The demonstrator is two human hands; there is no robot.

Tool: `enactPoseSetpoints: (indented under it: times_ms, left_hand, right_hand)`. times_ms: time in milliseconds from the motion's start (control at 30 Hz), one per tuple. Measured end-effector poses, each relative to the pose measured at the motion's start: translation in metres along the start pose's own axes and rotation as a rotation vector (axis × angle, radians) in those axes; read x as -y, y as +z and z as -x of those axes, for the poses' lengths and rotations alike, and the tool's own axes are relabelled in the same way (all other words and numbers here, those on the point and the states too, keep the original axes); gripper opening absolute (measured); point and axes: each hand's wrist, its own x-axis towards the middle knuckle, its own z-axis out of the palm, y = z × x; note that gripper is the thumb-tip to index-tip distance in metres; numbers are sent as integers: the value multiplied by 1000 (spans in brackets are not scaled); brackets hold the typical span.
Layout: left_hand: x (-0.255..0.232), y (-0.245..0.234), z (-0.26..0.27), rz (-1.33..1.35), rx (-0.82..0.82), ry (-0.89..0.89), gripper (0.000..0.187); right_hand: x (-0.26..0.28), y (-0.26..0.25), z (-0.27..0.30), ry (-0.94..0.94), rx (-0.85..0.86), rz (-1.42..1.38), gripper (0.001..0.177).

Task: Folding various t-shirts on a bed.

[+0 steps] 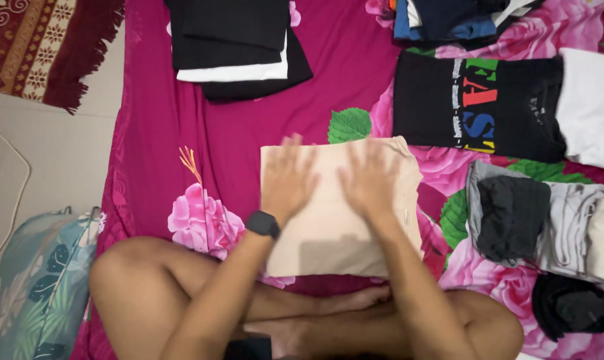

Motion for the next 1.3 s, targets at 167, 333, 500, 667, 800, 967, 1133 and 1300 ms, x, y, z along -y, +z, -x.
enactPoseSetpoints:
  times_ms: [167,333,500,667,800,967,1133,1300]
  left_hand:
    - [85,-11,8,-228,-109,-208,58]
    - [28,-21,7,-211,-103,-124,51]
    - [-13,-2,14,-33,12,90,55]
    - [12,-23,18,-8,-19,-82,56]
    - [25,-29,24,-36,-35,-114,58]
    - [28,-25,33,-26,4,-205,61]
    - [17,-29,31,-64,-79,-368,69]
    - [-17,-6,52,20,-125,-94,61]
  right_hand:
    - [-48,-29,-5,171,-81,14,66]
    - [-13,8,4,119,-81,278,57]
    - [27,6,12,-13,-55,53,55]
    - [0,-22,22,32,-71,-1,58]
    - [-12,-29,24,113,71,20,66]
    - [-16,-34,35,198,133,-34,74]
    - [-8,-41,36,381,122,-65,85]
    - [35,-16,56,151,-13,31,69]
